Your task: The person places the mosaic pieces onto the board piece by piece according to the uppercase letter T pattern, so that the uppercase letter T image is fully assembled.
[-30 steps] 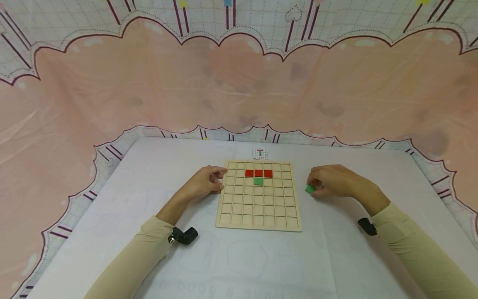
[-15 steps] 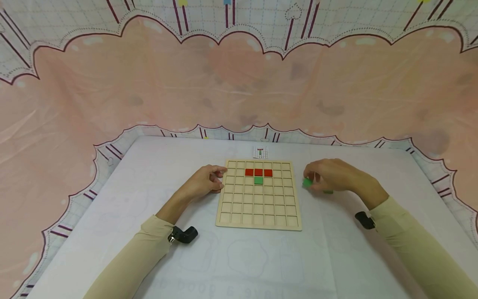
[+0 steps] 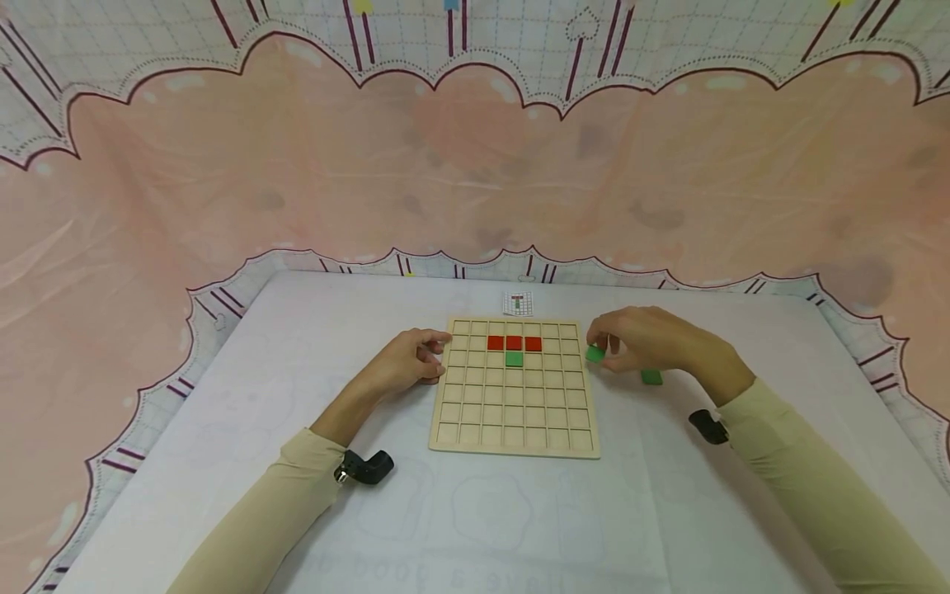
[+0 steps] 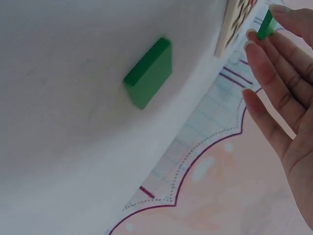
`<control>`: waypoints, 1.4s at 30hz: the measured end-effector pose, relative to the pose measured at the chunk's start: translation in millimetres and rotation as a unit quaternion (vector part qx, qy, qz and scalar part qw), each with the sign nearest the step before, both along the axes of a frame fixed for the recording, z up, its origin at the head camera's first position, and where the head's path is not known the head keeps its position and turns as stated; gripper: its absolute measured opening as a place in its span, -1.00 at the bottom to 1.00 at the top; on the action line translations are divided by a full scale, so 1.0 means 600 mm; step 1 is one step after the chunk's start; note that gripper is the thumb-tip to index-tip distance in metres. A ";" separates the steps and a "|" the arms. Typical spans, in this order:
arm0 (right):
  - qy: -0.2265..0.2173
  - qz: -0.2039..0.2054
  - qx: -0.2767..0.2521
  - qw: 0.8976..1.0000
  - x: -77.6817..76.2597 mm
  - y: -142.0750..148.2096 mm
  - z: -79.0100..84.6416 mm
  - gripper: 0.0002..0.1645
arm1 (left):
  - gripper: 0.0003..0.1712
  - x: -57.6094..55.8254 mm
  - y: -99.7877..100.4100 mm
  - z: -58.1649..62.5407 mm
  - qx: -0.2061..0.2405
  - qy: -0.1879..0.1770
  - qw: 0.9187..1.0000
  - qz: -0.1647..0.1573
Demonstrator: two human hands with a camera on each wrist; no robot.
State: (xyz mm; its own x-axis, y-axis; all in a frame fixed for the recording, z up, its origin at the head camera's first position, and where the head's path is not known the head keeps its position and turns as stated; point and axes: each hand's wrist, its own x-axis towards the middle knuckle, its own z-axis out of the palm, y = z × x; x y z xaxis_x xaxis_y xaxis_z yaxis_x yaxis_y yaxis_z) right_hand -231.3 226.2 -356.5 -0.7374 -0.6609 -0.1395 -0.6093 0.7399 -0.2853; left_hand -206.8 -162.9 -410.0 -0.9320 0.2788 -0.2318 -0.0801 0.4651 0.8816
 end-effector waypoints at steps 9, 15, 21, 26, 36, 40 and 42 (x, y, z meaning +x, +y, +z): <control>-0.011 0.009 -0.004 1.000 0.000 -0.026 0.001 -0.76 | -0.34 -0.001 0.002 -0.002 -0.007 -0.005 1.000 0.004; -0.020 0.008 0.003 1.000 -0.002 -0.041 0.001 -0.72 | -0.34 0.001 0.001 0.000 -0.004 -0.004 1.000 0.000; -0.006 0.031 -0.005 0.999 -0.006 -0.051 0.000 -0.72 | -0.34 0.001 0.001 0.002 0.001 -0.002 1.000 -0.003; 0.002 0.048 -0.011 0.999 -0.007 -0.063 0.002 -0.73 | -0.34 0.001 0.002 0.003 0.006 -0.002 1.000 -0.004; 0.013 0.080 -0.012 0.997 -0.011 -0.086 -0.001 -0.70 | -0.33 0.002 0.004 0.008 -0.004 0.000 1.000 -0.007; 0.009 0.086 -0.013 0.996 -0.010 -0.098 -0.003 -0.69 | -0.33 0.003 0.005 0.009 -0.004 -0.001 1.000 -0.006; 0.005 0.093 -0.013 0.996 -0.010 -0.105 -0.004 -0.69 | -0.33 0.003 0.005 0.009 -0.003 -0.003 1.000 -0.005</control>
